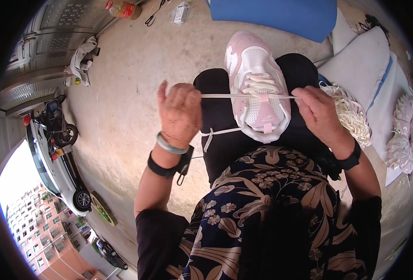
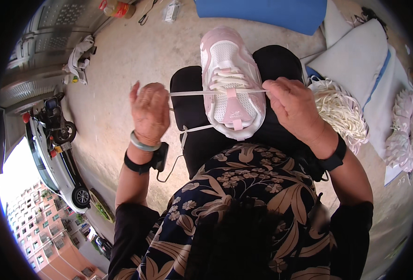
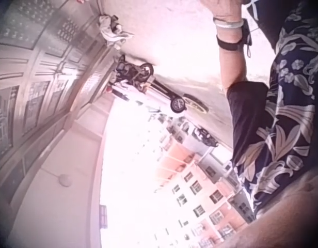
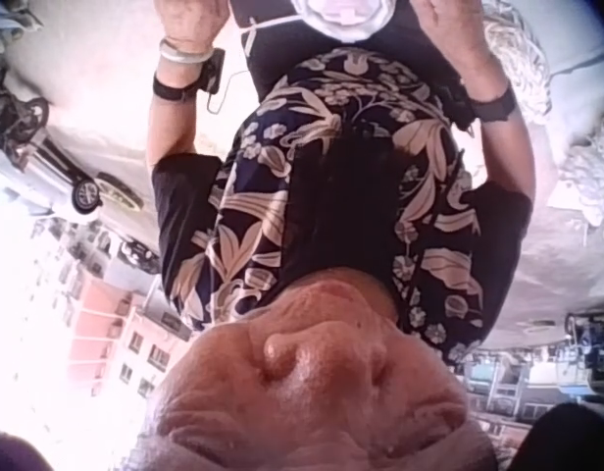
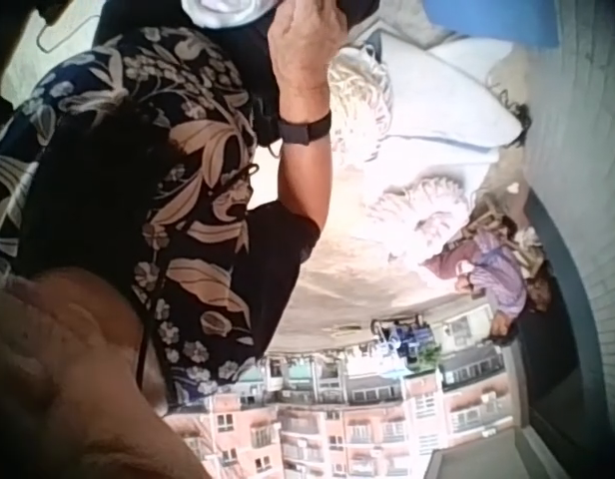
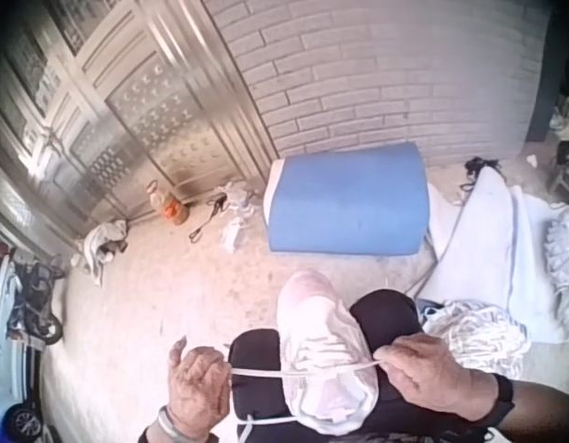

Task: The recorder is lacing a pink and white shoe.

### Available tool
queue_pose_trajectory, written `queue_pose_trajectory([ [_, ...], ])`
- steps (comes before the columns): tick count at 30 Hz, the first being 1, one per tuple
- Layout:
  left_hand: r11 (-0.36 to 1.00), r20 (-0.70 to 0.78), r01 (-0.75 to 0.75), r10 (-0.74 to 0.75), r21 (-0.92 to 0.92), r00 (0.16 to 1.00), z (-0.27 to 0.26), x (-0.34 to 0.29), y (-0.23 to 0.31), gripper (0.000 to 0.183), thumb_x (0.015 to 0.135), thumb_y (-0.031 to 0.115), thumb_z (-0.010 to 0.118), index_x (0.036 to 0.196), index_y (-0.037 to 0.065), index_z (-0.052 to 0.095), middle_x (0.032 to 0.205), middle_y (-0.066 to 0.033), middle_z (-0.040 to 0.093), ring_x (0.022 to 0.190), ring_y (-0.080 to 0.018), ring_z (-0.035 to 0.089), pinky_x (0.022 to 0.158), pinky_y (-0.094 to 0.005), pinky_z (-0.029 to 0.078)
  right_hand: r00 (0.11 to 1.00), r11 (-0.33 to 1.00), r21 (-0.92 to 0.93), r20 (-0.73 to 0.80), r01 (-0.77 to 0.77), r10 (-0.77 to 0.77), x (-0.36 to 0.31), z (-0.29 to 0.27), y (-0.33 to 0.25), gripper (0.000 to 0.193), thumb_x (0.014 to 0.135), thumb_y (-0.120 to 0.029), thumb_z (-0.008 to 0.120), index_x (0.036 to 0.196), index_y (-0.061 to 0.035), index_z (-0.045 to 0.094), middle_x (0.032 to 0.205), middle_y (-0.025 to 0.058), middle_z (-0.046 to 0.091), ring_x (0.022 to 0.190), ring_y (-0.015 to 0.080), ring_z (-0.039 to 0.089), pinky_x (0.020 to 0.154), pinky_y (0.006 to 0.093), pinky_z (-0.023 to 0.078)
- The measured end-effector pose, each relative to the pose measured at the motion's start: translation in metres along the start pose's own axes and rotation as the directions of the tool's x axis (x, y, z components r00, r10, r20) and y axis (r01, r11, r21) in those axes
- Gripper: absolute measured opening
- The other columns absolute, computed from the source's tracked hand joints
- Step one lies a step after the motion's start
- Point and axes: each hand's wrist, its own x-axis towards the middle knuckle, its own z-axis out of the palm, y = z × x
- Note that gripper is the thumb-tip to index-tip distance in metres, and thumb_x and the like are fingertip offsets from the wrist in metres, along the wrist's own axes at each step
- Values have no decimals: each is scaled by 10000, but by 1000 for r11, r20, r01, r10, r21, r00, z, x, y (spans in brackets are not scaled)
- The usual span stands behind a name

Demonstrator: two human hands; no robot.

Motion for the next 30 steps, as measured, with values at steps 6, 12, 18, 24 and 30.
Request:
queue_pose_trajectory([
  [6, 994, 104, 41, -30, -104, 994, -8, -22, 0, 80, 785, 34, 568, 859, 61, 581, 896, -74, 623, 898, -255, 602, 956, -473, 358, 999, 999, 6, 20, -32, 31, 5, -21, -4, 189, 791, 16, 566, 978, -10, 577, 750, 140, 544, 662, 319, 571, 577, 364, 463],
  [12, 979, 140, 162, -144, -127, 980, -10, -46, 0, 74, 794, 38, 565, 863, 61, 577, 891, -78, 622, 900, -263, 603, 952, -476, 366, 991, 993, 50, -66, -109, 113, -20, -29, 20, 70, 834, 0, 550, 904, -2, 558, 723, 121, 548, 604, 240, 553, 565, 304, 443],
  [18, 964, 158, 230, -208, -133, 965, -6, -72, -4, 70, 817, 45, 558, 881, 65, 579, 884, -78, 626, 870, -264, 603, 941, -474, 377, 840, 584, 620, 266, -524, 472, -28, -39, 13, 19, 860, -17, 548, 866, -3, 537, 693, 12, 514, 621, 94, 507, 566, 253, 421],
  [24, 937, 157, 347, -337, -43, 928, -9, -100, -35, 81, 819, 66, 544, 892, 72, 580, 883, -98, 625, 862, -300, 596, 903, -455, 395, 883, 794, 390, 267, -466, 387, -49, -66, 25, 111, 859, -31, 554, 949, 14, 600, 748, 7, 564, 644, 93, 518, 620, 224, 436],
  [30, 849, 39, 527, -526, -40, 850, -25, -134, -86, 41, 843, 71, 575, 864, 54, 605, 778, -147, 622, 728, -331, 604, 677, -383, 469, 899, 913, 30, 193, -406, 393, -126, -101, 104, 125, 836, -34, 588, 950, 6, 623, 834, 99, 636, 765, 176, 590, 681, 280, 460],
])
